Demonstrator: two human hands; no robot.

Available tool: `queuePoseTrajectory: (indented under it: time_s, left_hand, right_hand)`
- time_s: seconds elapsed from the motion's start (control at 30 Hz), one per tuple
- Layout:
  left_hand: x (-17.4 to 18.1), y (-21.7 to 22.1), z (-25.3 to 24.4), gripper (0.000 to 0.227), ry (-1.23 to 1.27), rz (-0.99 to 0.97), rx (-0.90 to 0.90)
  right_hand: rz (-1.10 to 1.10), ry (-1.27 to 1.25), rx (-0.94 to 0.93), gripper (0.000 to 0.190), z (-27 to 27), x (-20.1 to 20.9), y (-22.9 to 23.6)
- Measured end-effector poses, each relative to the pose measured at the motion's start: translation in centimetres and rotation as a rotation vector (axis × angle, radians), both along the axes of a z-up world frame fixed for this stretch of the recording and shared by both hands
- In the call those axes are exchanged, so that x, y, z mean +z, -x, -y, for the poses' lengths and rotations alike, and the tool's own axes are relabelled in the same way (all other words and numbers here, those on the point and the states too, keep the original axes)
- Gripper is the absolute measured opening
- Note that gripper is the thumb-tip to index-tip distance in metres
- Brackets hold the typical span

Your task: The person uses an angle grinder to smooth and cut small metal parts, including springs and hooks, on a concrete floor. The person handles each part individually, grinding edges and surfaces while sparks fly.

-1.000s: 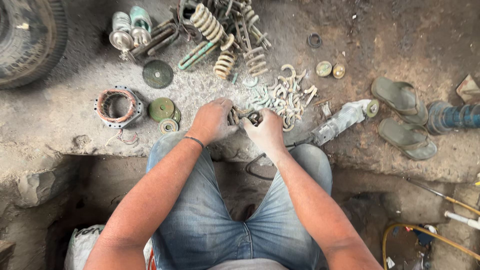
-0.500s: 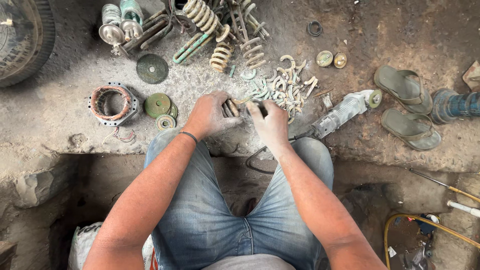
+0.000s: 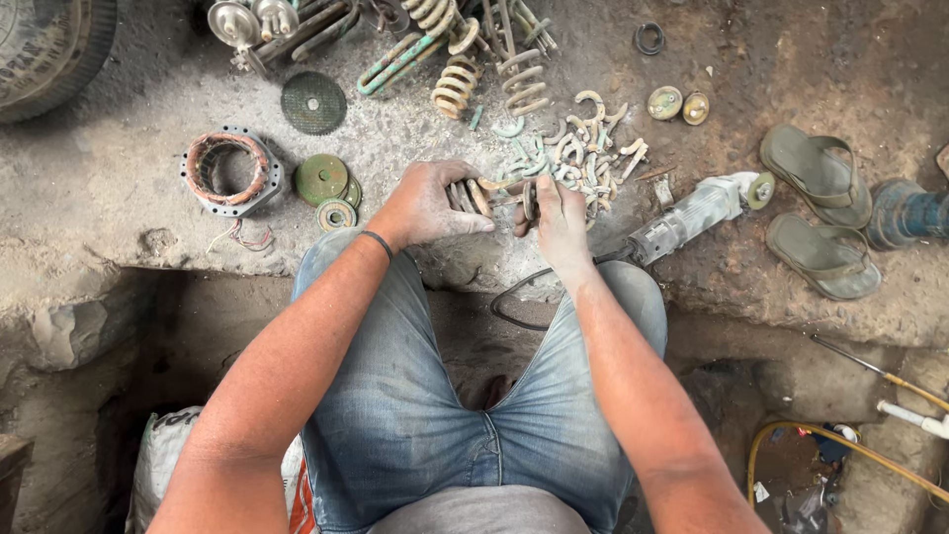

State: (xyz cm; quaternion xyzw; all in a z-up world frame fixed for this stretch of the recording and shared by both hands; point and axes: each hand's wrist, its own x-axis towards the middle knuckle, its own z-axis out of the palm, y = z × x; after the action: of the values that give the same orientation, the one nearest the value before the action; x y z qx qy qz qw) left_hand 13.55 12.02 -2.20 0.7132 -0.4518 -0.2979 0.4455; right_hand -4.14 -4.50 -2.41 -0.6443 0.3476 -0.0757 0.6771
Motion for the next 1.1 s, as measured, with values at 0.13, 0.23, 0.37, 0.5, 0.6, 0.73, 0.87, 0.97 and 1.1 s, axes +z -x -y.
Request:
queuePoseTrajectory:
  time_s: [0.13, 0.23, 0.37, 0.5, 0.6, 0.73, 0.87, 0.97, 1.1]
  left_hand:
    - [-0.3, -0.4, 0.1, 0.065, 0.055, 0.026, 0.0]
    - [-0.7, -0.4, 0.1, 0.069, 0.042, 0.061, 0.019]
    - [-1.4, -0.1, 0.1, 0.066, 0.002, 0.187, -0.037]
    - [-1.4, 0.0, 0.5, 0.064, -0.091, 0.167, -0.025]
    - [-1.5, 0.6, 0.3, 0.062, -0.112, 0.219, -0.004]
    - [-0.8, 0.4, 0.6, 0.061, -0.128, 0.242, 0.077]
    - [0.0, 0.2, 0.4, 0.06, -0.126, 0.193, 0.016]
    - [0.5, 0.0, 0.2, 0.06, -0.172, 0.105, 0.052]
    - [0.6, -0.2, 0.2, 0.062, -0.289, -0.018, 0.076]
  right_hand:
    - [0.052, -0.068, 0.095, 0.05, 0.6, 0.0, 0.2]
    - [-0.003, -0.089, 0.168, 0.045, 0.9, 0.8, 0.2]
    - [-0.142, 0.053, 0.341, 0.039, 1.6, 2.5, 0.1]
    - [-0.61, 0.343, 0.381, 0.042, 0.6, 3.6, -1.2]
    - [-0.61, 0.64, 0.266, 0.049, -1.4, 3.3, -2.0]
    - [-0.36, 0.952, 0.154, 0.05, -2.1, 3.3, -1.9]
    - [-0.308, 0.981, 0.091, 0.042, -1.7, 3.1, -1.3]
    - [-0.31, 0.992, 0.185, 0.041, -1.6, 2.6, -1.3]
    - [-0.242, 1.22, 0.252, 0.035, -1.4, 1.7, -1.3]
